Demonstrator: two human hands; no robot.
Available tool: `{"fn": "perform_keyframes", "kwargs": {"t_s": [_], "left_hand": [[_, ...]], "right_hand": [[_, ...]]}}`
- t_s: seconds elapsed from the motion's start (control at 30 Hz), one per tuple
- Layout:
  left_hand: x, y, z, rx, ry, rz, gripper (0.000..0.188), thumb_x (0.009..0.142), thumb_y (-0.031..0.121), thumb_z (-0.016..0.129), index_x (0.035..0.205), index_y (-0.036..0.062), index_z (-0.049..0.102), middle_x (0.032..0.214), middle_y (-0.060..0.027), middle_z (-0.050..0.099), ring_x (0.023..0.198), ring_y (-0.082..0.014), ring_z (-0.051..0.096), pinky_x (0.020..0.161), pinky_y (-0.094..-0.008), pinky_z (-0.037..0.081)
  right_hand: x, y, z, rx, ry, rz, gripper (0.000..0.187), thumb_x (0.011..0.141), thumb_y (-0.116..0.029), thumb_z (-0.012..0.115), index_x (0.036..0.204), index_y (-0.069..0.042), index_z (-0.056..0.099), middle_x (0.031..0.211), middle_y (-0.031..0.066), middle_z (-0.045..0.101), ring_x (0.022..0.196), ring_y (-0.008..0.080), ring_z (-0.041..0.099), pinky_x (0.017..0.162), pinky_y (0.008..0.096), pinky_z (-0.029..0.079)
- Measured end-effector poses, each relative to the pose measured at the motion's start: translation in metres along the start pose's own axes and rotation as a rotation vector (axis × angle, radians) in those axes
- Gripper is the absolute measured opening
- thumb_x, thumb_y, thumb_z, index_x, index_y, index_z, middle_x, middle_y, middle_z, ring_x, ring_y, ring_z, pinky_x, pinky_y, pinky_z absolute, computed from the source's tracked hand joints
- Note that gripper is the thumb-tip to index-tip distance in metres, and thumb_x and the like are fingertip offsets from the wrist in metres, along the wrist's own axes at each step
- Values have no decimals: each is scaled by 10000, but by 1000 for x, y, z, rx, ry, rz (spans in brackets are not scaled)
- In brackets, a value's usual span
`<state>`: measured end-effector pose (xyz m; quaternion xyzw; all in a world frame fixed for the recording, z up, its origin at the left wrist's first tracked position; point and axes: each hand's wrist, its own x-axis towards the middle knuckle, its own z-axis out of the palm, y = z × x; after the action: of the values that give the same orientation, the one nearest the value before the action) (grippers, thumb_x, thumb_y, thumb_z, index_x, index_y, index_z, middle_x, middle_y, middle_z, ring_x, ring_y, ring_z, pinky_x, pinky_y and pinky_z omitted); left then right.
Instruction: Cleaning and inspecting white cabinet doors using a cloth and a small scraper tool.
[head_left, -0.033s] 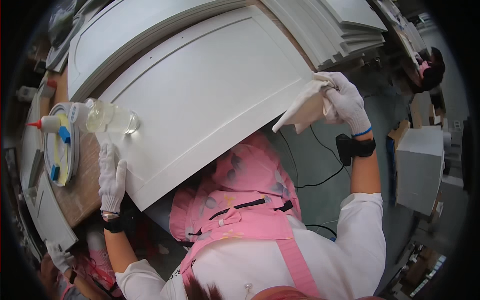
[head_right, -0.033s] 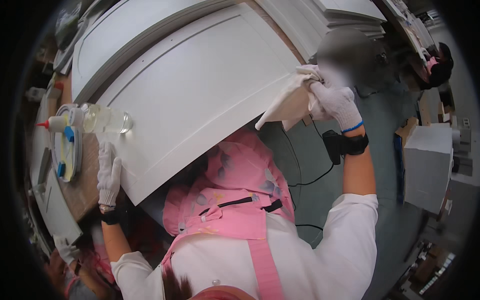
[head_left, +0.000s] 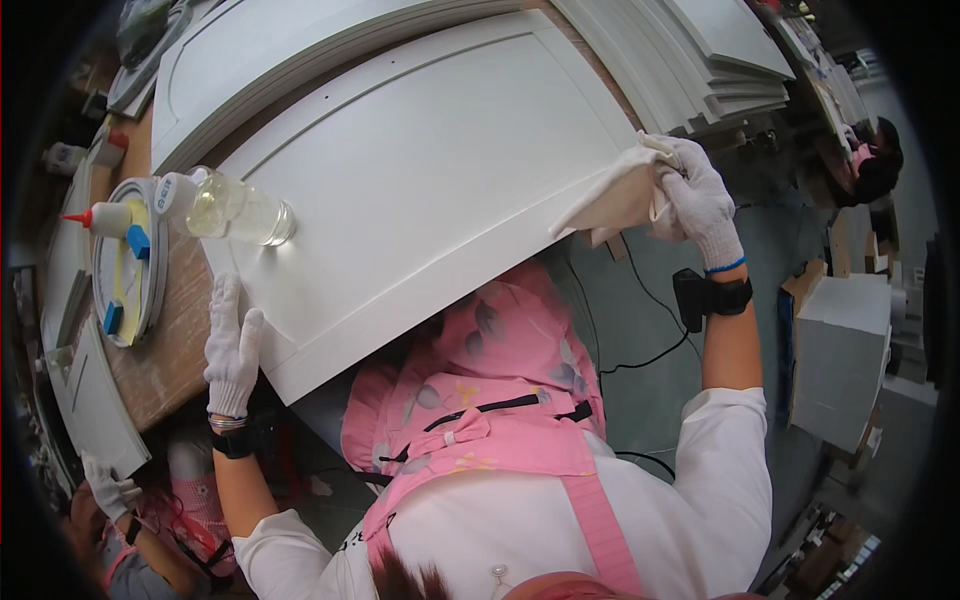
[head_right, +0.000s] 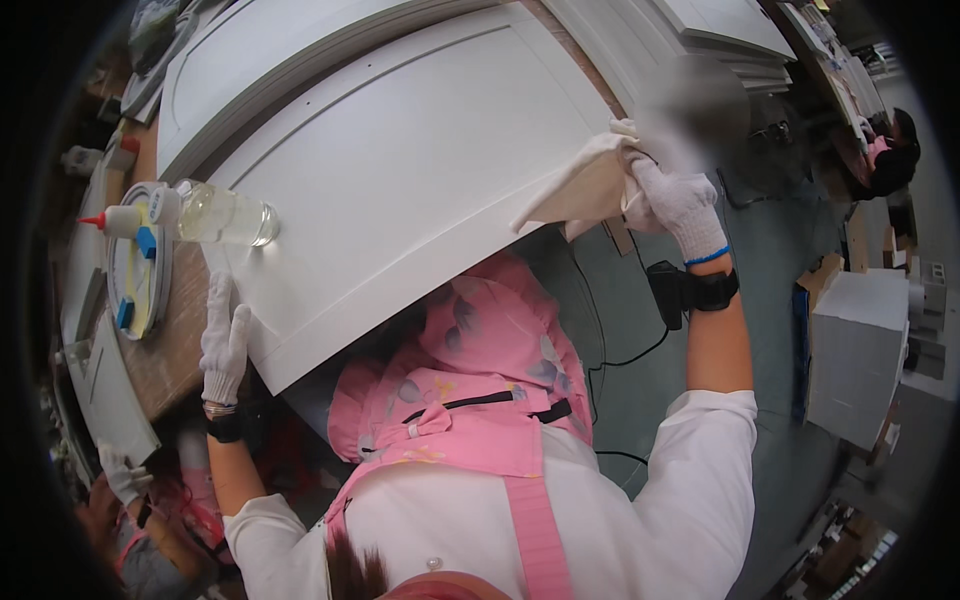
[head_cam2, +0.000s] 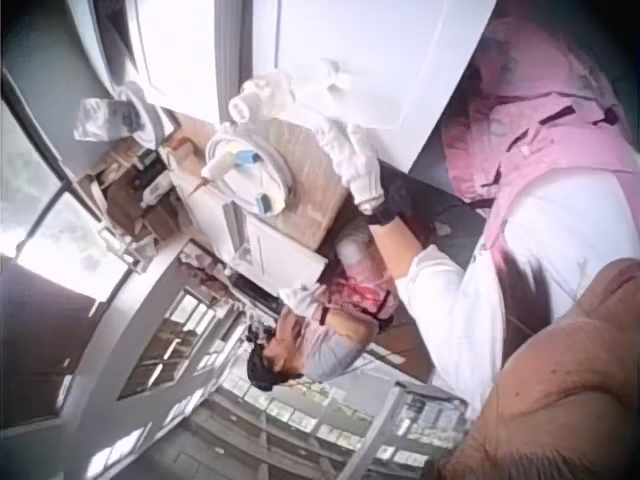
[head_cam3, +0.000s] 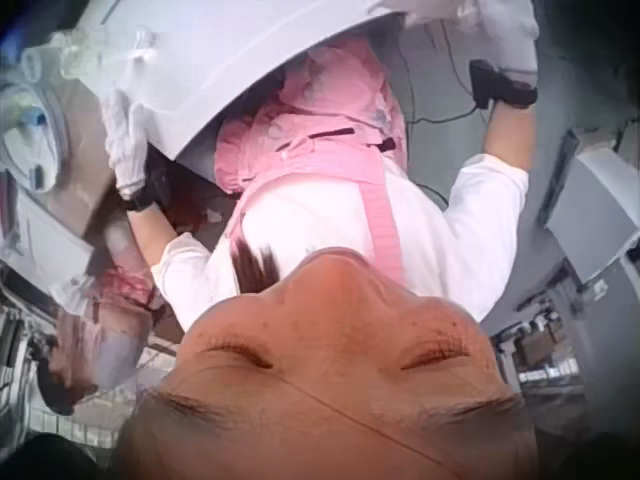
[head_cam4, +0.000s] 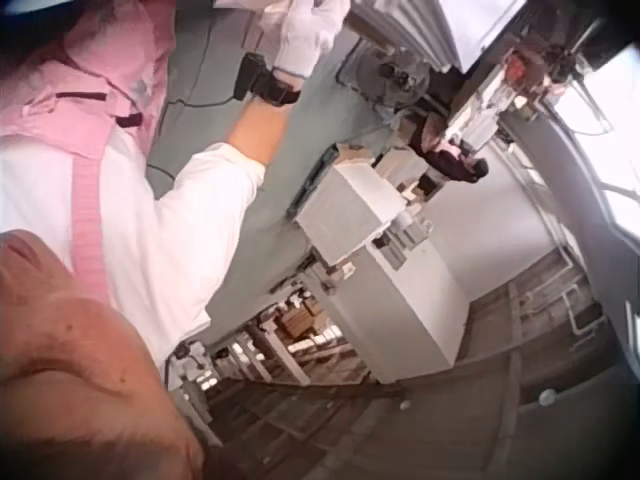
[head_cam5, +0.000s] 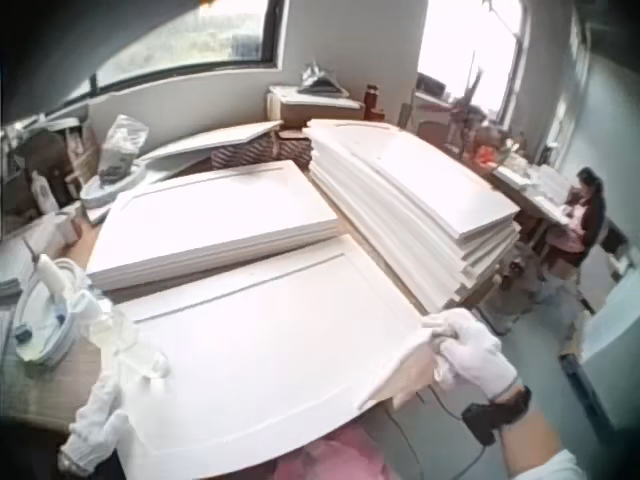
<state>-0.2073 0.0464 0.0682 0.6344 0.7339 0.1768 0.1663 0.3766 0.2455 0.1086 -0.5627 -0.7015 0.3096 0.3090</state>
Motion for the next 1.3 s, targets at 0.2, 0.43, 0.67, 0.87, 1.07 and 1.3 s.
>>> {"fn": "perform_keyframes", "kwargs": {"t_s": [0.2,0.43,0.67,0.87,1.07,1.3], "left_hand": [[-98,27,20,158,120,-92,578,992,260,563,1484,-1,407,1512,-249,411,1406,-396,396,1175,-422,296],[-101,26,53,-190,249,-293,592,1024,298,535,1554,114,345,1524,-161,427,1082,-248,609,920,-368,514],[-93,41,47,-536,176,-620,625,1019,395,541,1561,156,341,1546,-43,426,568,-23,397,432,-177,342],[-94,38,48,-516,195,-643,624,1023,418,527,1562,165,340,1544,-38,427,577,-26,411,438,-177,347],[-91,41,47,-483,171,-648,613,1033,403,509,1570,177,320,1531,-46,439,558,-33,396,427,-186,347],[-93,36,52,-472,245,-594,612,1026,424,517,1566,198,337,924,-18,616,484,-37,354,408,-199,321]], "right_hand": [[-38,-61,167,-581,165,-436,383,754,-344,745,1099,-187,687,1263,117,534,1199,336,477,1029,464,395],[-63,-42,166,-476,280,-531,302,764,-211,728,1055,-152,673,1139,83,616,1070,307,577,889,453,474],[27,86,-7,-1096,-125,685,368,885,-279,644,1222,-132,657,1178,142,659,1122,356,637,900,483,544],[-4,24,-13,-941,142,270,408,947,-477,560,1168,-146,651,1149,163,617,1067,373,622,911,472,519],[3,17,19,-995,43,234,329,946,-451,574,1109,-182,669,1161,141,604,1065,358,622,864,481,540],[-3,-3,31,-1121,2,289,274,925,-392,597,1095,-188,669,1092,132,614,1028,343,632,844,465,535]]}}
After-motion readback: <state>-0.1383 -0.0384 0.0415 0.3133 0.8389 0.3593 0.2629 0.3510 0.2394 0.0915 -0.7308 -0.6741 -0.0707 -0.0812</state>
